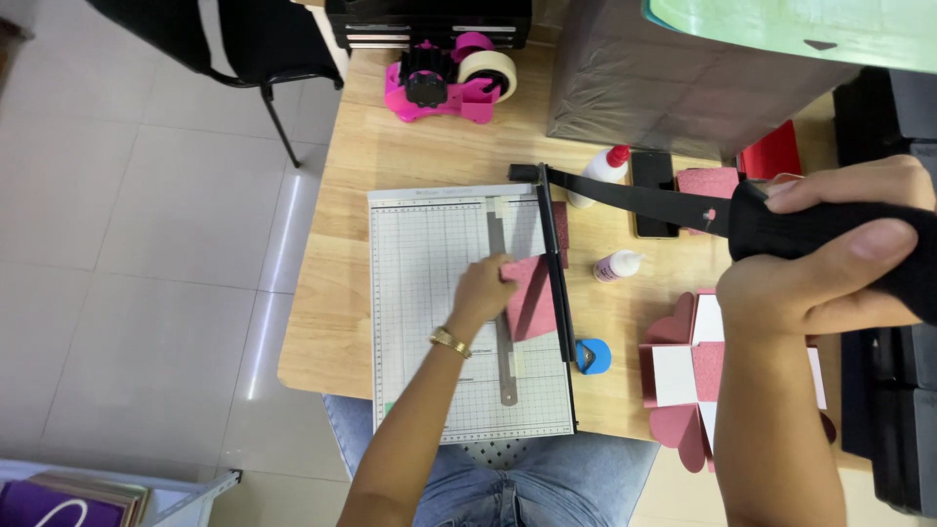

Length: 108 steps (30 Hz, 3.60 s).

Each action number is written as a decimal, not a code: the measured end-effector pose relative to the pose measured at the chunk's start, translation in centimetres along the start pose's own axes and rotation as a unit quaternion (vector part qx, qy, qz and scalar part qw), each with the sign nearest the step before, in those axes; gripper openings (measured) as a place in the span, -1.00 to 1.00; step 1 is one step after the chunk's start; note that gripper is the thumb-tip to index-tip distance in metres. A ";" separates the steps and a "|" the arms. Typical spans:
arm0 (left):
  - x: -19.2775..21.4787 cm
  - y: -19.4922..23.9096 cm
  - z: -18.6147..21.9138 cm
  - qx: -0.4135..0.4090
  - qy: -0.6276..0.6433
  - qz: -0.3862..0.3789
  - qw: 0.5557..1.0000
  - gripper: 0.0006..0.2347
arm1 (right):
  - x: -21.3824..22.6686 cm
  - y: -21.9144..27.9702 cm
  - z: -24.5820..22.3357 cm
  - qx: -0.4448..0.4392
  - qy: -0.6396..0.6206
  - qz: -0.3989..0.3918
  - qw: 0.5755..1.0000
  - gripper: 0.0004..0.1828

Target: Assemble a decorative paper explosion box by cutting, folding, and punching cardstock.

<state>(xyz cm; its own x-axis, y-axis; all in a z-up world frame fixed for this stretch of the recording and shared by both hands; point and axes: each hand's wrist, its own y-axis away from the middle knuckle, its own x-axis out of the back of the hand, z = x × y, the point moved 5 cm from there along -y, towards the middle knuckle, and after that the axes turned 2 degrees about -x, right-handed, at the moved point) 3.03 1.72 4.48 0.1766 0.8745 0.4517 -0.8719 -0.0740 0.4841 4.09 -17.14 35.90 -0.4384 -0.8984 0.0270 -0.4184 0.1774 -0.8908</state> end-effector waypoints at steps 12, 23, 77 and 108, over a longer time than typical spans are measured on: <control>14.1 17.4 9.0 -0.208 0.149 0.084 0.963 -0.57 | 3.9 6.0 5.9 0.007 -0.053 -0.153 0.987 -0.71; 14.4 23.2 12.4 -0.261 0.141 0.094 0.950 -0.33 | 6.8 16.7 0.6 -0.302 -0.217 -0.122 0.920 -0.88; -0.5 -6.3 -0.2 -0.287 -0.336 0.221 0.869 -0.52 | 9.8 26.5 10.1 -0.606 0.022 -0.119 0.786 -0.82; -0.6 -6.6 -0.4 -0.263 -0.362 0.217 0.867 -0.53 | 9.9 26.5 10.4 -0.609 0.011 -0.128 0.783 -0.81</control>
<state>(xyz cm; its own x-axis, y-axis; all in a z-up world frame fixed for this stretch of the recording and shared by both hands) 8.48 1.90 0.75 -0.1456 0.2739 0.9507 -0.9822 0.0752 -0.1721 -3.07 -25.50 7.87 -0.2241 -0.9623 0.1542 -0.9367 0.2564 0.2384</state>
